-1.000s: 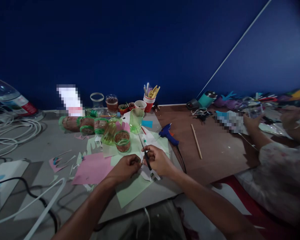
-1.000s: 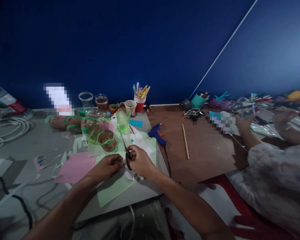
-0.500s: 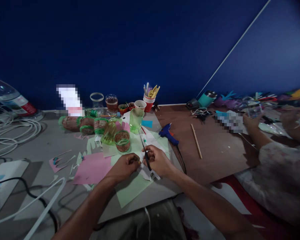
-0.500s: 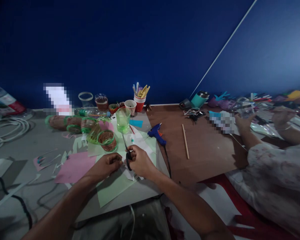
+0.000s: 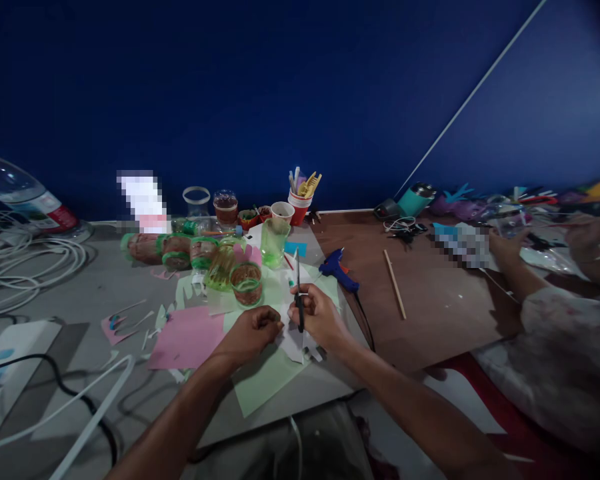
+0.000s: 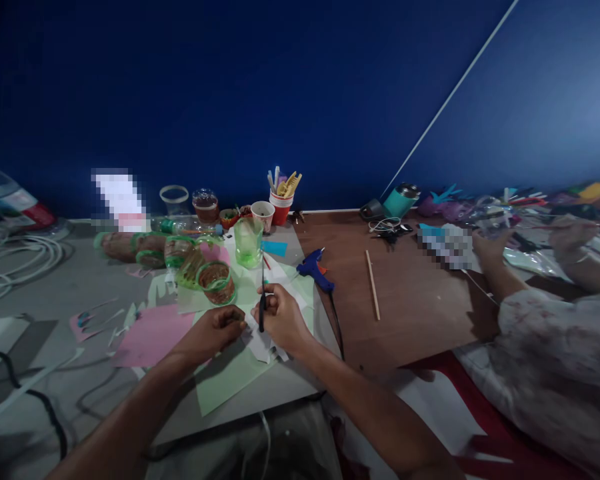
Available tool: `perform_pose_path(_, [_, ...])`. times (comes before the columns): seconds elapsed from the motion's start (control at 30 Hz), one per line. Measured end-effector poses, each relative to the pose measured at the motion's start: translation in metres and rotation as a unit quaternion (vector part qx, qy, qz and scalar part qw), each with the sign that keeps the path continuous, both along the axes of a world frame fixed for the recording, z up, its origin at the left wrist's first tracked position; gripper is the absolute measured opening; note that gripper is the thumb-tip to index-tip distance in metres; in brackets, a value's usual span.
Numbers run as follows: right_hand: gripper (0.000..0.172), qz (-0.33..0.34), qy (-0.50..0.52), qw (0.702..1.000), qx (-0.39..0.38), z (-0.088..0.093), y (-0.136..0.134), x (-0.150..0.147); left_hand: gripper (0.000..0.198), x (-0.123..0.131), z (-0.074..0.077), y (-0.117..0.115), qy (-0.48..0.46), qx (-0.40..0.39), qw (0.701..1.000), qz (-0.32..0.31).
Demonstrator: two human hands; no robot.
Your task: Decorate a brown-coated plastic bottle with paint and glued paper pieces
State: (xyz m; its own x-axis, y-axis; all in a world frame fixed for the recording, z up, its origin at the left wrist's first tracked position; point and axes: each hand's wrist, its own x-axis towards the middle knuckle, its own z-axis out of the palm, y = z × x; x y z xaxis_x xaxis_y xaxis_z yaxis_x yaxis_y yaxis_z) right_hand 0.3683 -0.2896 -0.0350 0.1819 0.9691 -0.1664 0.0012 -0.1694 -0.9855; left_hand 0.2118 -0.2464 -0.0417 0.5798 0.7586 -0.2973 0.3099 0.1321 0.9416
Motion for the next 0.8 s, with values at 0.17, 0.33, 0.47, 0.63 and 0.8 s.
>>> perform_pose_path(0.17, [0.041,0.041,-0.022,0.999,-0.008,0.001,-0.001,-0.003,0.014,-0.001,-0.008,0.0,0.0,0.025,1.0,-0.008])
perform_pose_path(0.33, [0.041,0.009,0.017,1.0,-0.008,-0.001,0.007,-0.005,0.02,-0.002,-0.01,0.001,-0.05,-0.011,0.998,0.022])
perform_pose_path(0.47, [0.042,-0.043,0.074,0.996,0.011,-0.002,0.017,-0.008,0.025,0.0,-0.009,0.002,-0.111,-0.037,0.99,0.077])
perform_pose_path(0.63, [0.042,-0.06,0.077,0.994,0.05,-0.004,0.02,-0.018,0.024,0.004,-0.011,0.003,-0.148,-0.037,0.978,0.14])
perform_pose_path(0.8, [0.044,-0.054,0.09,0.992,0.065,-0.014,0.021,-0.022,0.021,0.007,-0.012,0.001,-0.137,-0.031,0.975,0.172])
